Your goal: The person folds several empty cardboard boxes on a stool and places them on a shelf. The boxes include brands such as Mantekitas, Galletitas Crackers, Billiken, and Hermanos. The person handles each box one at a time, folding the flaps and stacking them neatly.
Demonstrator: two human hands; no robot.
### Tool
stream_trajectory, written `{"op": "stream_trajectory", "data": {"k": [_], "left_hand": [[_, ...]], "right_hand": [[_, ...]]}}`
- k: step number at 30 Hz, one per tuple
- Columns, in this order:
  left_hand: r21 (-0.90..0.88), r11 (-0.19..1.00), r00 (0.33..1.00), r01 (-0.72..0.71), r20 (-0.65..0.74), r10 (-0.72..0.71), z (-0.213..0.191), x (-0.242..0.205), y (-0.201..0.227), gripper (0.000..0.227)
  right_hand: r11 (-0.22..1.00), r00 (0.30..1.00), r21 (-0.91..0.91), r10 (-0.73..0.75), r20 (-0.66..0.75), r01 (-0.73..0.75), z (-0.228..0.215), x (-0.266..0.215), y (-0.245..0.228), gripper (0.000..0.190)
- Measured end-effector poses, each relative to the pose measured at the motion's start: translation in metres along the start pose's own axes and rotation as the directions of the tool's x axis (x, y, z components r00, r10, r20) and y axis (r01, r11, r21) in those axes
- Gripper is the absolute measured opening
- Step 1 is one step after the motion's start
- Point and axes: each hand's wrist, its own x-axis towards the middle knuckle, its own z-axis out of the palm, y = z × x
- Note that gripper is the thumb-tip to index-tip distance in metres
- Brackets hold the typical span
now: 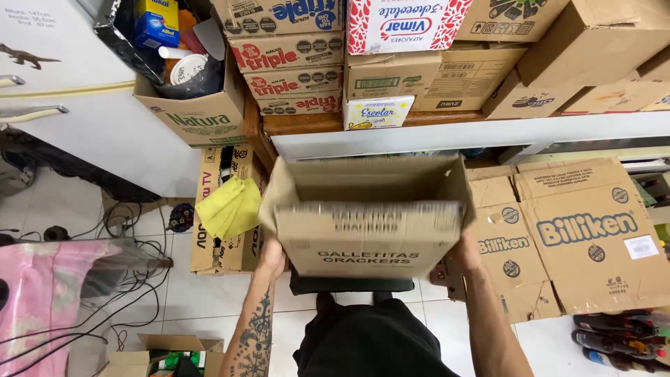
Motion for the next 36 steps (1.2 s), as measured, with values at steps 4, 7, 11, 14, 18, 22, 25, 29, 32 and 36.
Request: {"op": "stream_trajectory", "data": {"k": [4, 7, 11, 14, 18, 22, 25, 29, 32, 36], "left_hand": [[-0.053, 0.998, 0.999, -0.041, -0.017, 0.041, -0.04, 0.044, -0.062, 0.059], [-0.109, 0.99, 0.996, -0.086, -0.045, 0.082, -0.069, 0.067, -0.101, 0.054], [-0.056, 0.991, 0.991, -0.122, -0.057, 0.119, -0.08, 0.062, -0.096, 0.056], [0.179, 0.974, 0.989, -0.138, -0.019, 0.144, -0.108, 0.064, -0.103, 0.064], [0.467, 0.846, 0.964, -0.258, 0.073, 0.254, -0.075, 0.016, -0.053, 0.066], [0.384, 0.861, 0.943, -0.333, 0.125, 0.309, 0.002, -0.051, 0.062, 0.094], [0.446, 0.793, 0.909, -0.414, 0.25, 0.333, 0.012, -0.039, 0.094, 0.086], [0.792, 0.337, 0.857, -0.509, 0.427, 0.289, 0.013, -0.014, 0.102, 0.031], [0.856, 0.211, 0.87, -0.471, 0.413, 0.267, 0.005, 0.011, 0.089, 0.042], [0.86, 0.238, 0.878, -0.451, 0.379, 0.293, 0.027, -0.012, 0.11, 0.073]], "right_hand": [[0.976, 0.96, -0.138, -0.197, -0.201, 0.171, 0.03, -0.039, -0.103, 0.043], [0.933, 0.891, -0.244, -0.334, -0.307, 0.265, 0.045, -0.061, -0.155, 0.036], [0.982, 0.983, 0.134, -0.115, -0.143, 0.134, 0.03, -0.041, -0.135, 0.048], [0.969, 0.99, 0.205, -0.121, -0.076, 0.134, 0.024, -0.033, -0.122, 0.046], [0.975, 0.976, 0.13, -0.159, -0.151, 0.179, 0.023, -0.032, -0.091, 0.056], [0.939, 0.95, 0.161, -0.288, -0.117, 0.304, 0.016, -0.034, -0.101, 0.062], [0.799, 0.864, -0.342, -0.495, 0.093, 0.495, 0.012, -0.028, -0.102, 0.087], [0.701, 0.923, -0.618, -0.366, 0.116, 0.356, 0.018, -0.03, -0.099, 0.07], [0.63, 0.889, -0.679, -0.451, 0.076, 0.377, 0.021, -0.041, -0.102, 0.05], [0.633, 0.844, -0.611, -0.525, 0.112, 0.475, 0.019, -0.056, -0.087, 0.031]]}}
